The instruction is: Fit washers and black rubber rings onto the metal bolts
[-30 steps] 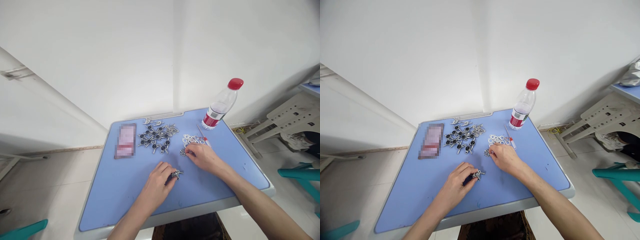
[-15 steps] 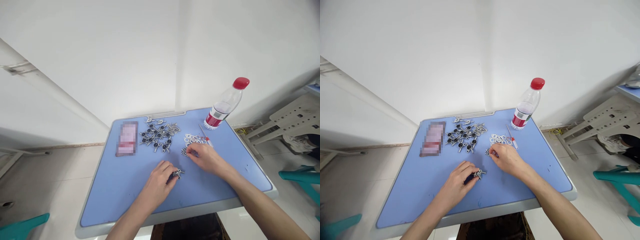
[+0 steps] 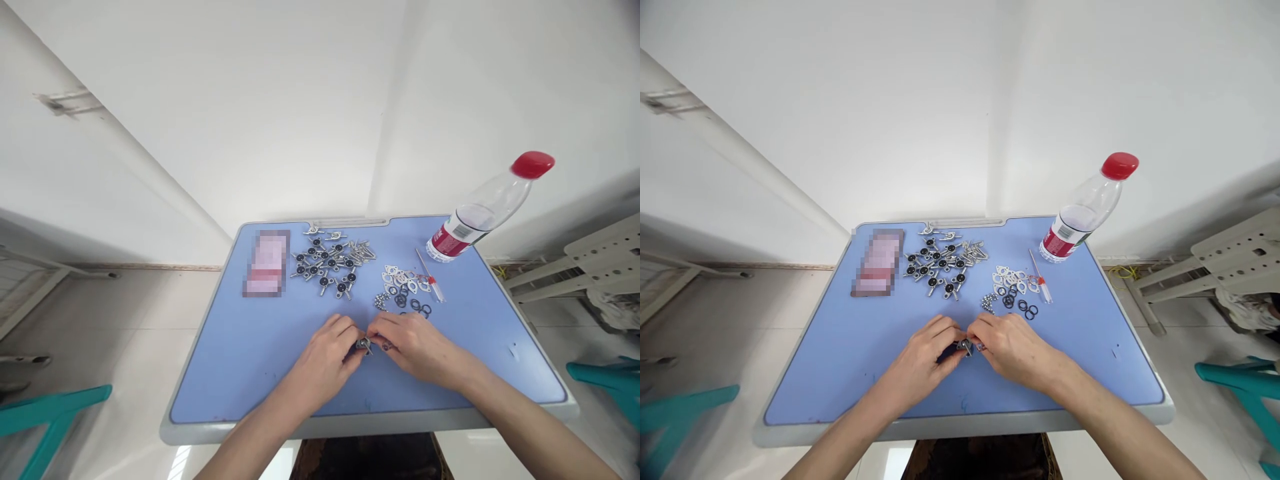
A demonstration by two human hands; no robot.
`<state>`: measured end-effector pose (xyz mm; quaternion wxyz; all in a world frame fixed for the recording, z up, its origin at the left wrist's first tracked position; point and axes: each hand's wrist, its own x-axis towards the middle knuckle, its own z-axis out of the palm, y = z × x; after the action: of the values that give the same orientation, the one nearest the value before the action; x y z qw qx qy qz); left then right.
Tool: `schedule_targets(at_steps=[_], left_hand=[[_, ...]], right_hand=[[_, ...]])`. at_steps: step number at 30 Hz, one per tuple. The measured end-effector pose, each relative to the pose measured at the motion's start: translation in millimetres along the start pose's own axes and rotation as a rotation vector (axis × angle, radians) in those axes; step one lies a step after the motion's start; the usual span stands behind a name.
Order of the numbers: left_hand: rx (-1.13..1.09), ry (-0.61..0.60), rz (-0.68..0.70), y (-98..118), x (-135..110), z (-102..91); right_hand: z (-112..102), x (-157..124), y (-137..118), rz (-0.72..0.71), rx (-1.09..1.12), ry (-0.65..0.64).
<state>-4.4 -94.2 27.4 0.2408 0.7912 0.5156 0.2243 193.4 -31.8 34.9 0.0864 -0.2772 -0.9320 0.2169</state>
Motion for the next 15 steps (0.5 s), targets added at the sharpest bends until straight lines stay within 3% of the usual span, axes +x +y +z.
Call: schedule_targets(at_steps=[8, 15], left_hand=[[-0.001, 0.001, 0.004, -0.4, -0.5, -0.1], [-0.01, -0.039, -0.021, -0.5, -0.3, 0.0]], right_hand=[[-1.4, -2.3, -0.8, -0.02, 0.036, 0.019], [2.1, -1.5, 1.1, -0.059, 0.08, 0.112]])
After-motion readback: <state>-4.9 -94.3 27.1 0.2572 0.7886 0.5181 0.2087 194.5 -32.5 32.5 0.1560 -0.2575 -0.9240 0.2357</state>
